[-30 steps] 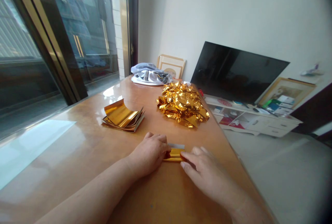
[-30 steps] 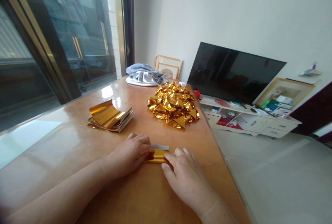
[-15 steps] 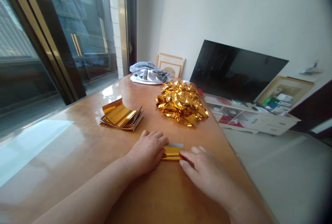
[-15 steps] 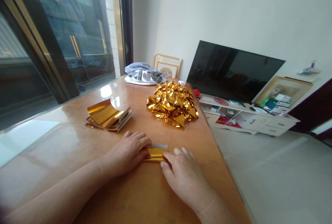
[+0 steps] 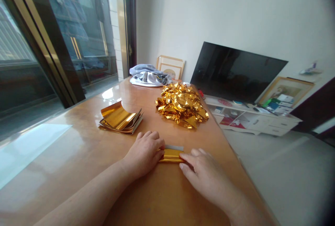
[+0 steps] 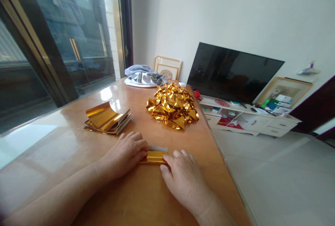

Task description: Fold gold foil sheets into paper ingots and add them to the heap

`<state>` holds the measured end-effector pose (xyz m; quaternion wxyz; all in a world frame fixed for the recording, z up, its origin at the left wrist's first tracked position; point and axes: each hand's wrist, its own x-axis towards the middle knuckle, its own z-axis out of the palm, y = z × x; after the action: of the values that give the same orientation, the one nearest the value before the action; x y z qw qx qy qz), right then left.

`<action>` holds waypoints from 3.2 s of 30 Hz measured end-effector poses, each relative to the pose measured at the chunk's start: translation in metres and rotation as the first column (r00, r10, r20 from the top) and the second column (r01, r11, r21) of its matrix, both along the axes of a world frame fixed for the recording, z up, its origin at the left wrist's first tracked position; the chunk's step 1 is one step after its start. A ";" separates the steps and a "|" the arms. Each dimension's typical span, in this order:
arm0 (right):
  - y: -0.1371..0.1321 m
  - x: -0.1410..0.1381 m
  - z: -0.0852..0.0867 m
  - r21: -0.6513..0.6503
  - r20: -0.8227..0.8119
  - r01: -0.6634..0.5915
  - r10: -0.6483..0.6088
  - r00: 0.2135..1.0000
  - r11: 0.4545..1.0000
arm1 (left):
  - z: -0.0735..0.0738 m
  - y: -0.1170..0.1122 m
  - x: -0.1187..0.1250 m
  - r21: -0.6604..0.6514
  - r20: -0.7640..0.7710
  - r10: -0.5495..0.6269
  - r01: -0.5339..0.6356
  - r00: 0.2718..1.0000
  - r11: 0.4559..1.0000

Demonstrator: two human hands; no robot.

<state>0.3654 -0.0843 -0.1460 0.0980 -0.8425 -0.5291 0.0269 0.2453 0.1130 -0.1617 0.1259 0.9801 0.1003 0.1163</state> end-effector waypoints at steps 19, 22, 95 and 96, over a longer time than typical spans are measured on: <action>-0.003 0.000 0.006 -0.055 0.031 -0.028 0.029 0.999 0.998 | 0.001 0.001 0.005 -0.044 -0.010 -0.200 0.199 0.980 0.979; -0.002 0.001 0.006 -0.045 0.024 -0.038 0.039 0.999 0.998 | -0.002 0.002 0.004 -0.032 0.005 -0.199 0.199 0.980 0.979; 0.029 -0.062 0.002 -0.397 0.310 -0.060 0.195 0.931 0.916 | -0.015 0.031 0.016 -0.249 -0.016 -0.207 0.197 0.978 0.948; 0.030 -0.061 0.003 -0.403 0.307 -0.062 0.198 0.931 0.913 | -0.015 0.031 0.016 -0.248 -0.014 -0.207 0.197 0.978 0.949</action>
<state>0.3041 -0.0545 -0.1427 -0.1655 -0.7991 -0.5779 -0.0094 0.2612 0.1439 -0.1766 0.2551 0.9643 0.0156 0.0699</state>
